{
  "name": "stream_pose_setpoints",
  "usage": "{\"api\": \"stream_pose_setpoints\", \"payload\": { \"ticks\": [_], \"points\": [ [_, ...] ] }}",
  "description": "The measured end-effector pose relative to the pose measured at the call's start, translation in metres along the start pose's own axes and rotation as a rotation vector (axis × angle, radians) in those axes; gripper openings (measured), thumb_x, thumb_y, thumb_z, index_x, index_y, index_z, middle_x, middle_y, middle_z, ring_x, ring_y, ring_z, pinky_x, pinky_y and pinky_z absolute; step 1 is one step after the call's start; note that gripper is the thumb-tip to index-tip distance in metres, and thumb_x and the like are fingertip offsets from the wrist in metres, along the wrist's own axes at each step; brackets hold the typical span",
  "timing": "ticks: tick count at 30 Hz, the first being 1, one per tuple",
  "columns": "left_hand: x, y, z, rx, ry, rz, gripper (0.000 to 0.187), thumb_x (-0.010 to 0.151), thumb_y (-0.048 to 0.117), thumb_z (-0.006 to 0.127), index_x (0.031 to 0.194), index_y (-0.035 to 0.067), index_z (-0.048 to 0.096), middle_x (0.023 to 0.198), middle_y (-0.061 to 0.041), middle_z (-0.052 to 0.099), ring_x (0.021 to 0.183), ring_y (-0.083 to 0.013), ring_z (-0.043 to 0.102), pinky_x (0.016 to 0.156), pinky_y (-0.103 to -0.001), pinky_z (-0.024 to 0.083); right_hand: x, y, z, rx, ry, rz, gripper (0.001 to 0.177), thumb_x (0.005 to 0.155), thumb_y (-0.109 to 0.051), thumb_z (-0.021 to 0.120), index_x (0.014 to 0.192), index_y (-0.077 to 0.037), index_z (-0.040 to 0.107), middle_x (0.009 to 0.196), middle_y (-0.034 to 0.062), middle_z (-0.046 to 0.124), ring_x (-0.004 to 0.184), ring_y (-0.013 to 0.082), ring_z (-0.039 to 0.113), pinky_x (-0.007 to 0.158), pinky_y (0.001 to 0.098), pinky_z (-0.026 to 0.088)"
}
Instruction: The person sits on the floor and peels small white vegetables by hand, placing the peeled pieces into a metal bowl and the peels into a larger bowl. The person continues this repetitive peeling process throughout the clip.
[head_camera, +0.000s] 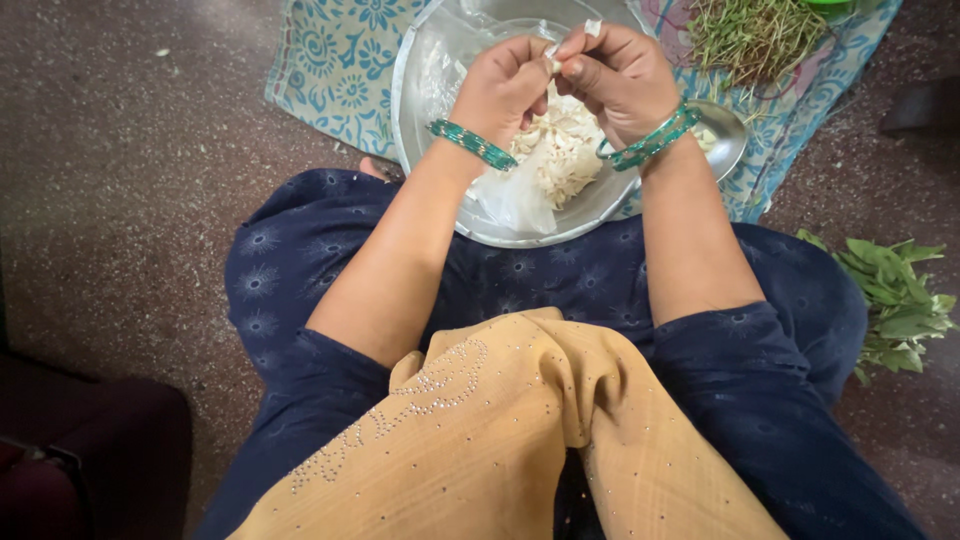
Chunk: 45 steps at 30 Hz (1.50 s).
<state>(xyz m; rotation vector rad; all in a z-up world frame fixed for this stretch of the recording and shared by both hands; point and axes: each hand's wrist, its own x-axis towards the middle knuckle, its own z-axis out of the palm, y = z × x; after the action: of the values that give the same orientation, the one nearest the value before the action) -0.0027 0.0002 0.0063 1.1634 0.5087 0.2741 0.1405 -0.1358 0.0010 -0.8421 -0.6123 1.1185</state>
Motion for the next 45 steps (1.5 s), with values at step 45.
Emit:
{"api": "stream_pose_setpoints", "payload": {
  "ticks": [45],
  "points": [
    [-0.001,-0.091,-0.012,1.713,-0.043,0.134,0.021,0.086,0.013,0.059,0.098,0.012,0.076,0.116,-0.015,0.068,0.103,-0.0338,0.069,0.081,-0.047,0.057,-0.051,-0.001,-0.053,-1.58,0.358,-0.232,0.024,0.099,-0.027,0.08,0.101,-0.004,0.076,0.091,0.0149,0.074,0.081,0.0328,0.072,0.075,0.0452,0.057]
  ]
}}
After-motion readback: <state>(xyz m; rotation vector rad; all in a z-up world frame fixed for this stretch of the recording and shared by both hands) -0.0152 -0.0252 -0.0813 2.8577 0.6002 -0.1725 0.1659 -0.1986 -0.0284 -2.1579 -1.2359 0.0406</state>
